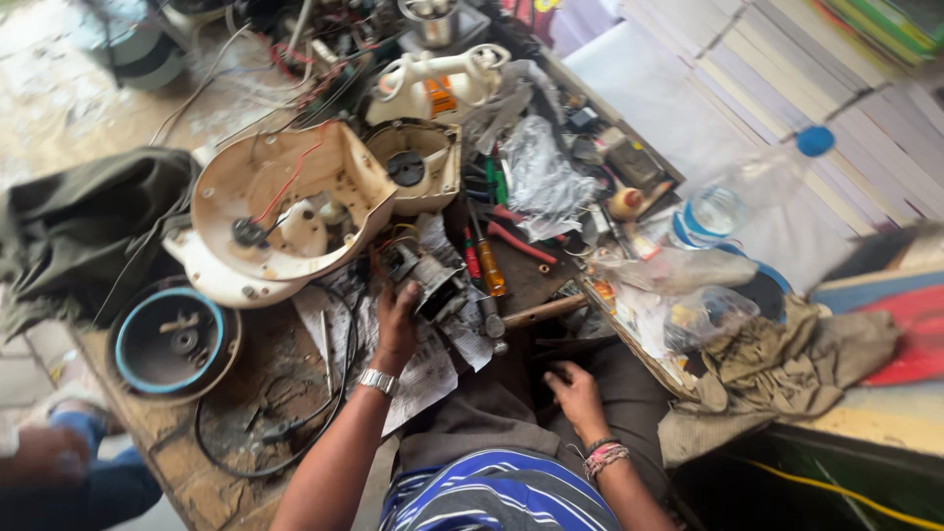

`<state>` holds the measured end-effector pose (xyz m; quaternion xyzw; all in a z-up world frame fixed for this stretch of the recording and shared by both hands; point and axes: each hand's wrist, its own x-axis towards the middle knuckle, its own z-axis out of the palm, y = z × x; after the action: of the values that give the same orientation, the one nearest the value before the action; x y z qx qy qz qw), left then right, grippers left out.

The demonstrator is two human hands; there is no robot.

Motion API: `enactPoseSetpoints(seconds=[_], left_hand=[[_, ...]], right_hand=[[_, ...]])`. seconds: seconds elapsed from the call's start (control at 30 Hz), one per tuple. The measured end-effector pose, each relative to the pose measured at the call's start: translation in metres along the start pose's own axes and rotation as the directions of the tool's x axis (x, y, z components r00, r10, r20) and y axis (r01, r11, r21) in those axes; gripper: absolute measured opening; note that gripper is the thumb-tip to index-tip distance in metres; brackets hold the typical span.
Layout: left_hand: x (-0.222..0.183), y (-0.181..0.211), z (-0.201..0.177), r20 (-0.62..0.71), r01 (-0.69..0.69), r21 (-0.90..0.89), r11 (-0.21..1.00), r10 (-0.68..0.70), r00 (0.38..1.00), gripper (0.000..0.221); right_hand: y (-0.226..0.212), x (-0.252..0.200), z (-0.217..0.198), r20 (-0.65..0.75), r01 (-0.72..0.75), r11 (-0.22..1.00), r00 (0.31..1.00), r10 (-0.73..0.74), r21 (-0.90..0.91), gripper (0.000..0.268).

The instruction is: The person holds a small motor assembly and repeatedly uses a screwdriver to adjust internal components while rotating the unit. The work is performed at a cluttered workbench with disassembled appliance parts and tools nearby.

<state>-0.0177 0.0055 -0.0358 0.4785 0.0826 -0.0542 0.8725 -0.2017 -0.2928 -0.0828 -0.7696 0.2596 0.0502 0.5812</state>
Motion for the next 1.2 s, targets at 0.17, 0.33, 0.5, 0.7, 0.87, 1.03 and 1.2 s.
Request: enactPoseSetpoints(seconds=[0.17, 0.33, 0.5, 0.7, 0.87, 1.03, 1.2], left_hand=[[0.000, -0.002, -0.004, -0.003, 0.116, -0.068, 0.991, -0.116, 0.993, 0.087], [-0.002, 0.015, 0.001, 0.008, -0.018, 0.112, 0.994, 0.017, 1.000, 0.113], [-0.005, 0.018, 0.001, -0.023, 0.183, 0.054, 0.982, -0.182, 0.983, 0.110], [-0.002, 0.011, -0.009, 0.081, 0.148, -0.088, 0.985, -0.141, 0.987, 0.080], [-0.011, 0.024, -0.007, 0.164, 0.252, -0.222, 0.942, -0.219, 0.962, 0.066], [-0.032, 0.029, 0.003, 0.233, 0.288, -0.229, 0.930, -0.235, 0.944, 0.068], [-0.035, 0.042, 0.027, 0.164, 0.218, -0.069, 0.974, -0.204, 0.965, 0.077]], right_hand=[[-0.014, -0.004, 0.003, 0.094, 0.047, 0.973, 0.995, -0.026, -0.227, 0.030], [-0.017, -0.008, 0.003, 0.091, 0.003, 0.965, 0.996, 0.021, -0.262, 0.030], [-0.023, -0.019, 0.005, 0.060, 0.156, 0.934, 0.988, -0.144, -0.321, 0.028], [-0.091, -0.032, 0.007, 0.049, 0.628, 0.446, 0.611, -0.790, -0.638, 0.032], [-0.166, 0.003, 0.000, 0.321, 0.574, 0.108, 0.592, -0.740, -0.812, 0.054], [-0.189, 0.017, -0.008, 0.527, 0.527, -0.113, 0.762, -0.377, -0.842, 0.021], [-0.191, 0.013, -0.005, 0.410, 0.217, 0.600, 0.889, 0.204, -0.770, 0.033]])
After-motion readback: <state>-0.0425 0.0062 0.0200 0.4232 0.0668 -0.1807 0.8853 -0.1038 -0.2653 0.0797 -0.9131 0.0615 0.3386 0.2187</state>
